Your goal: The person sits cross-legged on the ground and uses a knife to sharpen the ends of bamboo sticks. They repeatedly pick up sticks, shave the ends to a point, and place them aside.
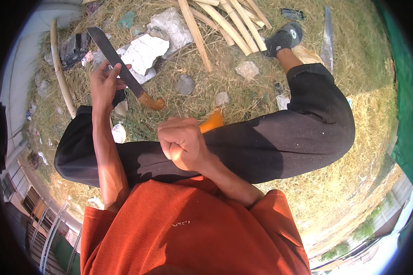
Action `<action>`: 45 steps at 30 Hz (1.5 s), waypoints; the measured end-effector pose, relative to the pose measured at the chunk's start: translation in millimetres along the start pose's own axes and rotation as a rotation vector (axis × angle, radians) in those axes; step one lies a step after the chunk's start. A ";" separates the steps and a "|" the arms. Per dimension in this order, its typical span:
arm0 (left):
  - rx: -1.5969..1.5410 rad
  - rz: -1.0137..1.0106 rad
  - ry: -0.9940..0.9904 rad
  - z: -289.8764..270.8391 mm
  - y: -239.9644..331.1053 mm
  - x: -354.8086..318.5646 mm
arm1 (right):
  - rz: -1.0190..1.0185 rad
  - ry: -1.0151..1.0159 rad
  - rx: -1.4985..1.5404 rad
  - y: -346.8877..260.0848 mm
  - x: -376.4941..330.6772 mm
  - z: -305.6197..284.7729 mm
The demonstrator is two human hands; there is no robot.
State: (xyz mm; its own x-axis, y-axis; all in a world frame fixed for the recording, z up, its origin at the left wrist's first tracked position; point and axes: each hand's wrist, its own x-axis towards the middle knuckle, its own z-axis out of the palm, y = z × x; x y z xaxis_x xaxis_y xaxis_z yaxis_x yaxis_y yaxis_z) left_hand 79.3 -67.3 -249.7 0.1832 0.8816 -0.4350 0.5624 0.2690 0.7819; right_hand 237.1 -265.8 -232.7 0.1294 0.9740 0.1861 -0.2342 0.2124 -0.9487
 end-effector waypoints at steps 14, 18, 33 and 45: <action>0.024 -0.058 0.011 -25.6 -17.9 -15.2 | 0.512 0.160 0.253 7.6 -26.3 -1.9; 0.187 -0.014 -0.113 -1.6 -25.2 -20.4 | 0.519 0.162 0.370 -1.1 -23.5 0.5; -0.174 0.001 -0.438 46.4 22.1 -30.6 | 0.444 0.115 -0.873 28.6 -4.8 9.2; 0.122 -0.083 -0.041 8.8 4.4 77.0 | 0.613 0.370 0.180 -81.7 60.1 -48.5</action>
State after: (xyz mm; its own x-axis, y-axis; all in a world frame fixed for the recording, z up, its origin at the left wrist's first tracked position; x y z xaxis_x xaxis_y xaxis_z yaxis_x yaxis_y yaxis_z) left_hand 103.0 -1.6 -283.7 0.1631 0.8409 -0.5161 0.6707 0.2891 0.6831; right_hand 310.7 -228.4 -156.4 0.2335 0.8382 -0.4929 -0.5193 -0.3210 -0.7920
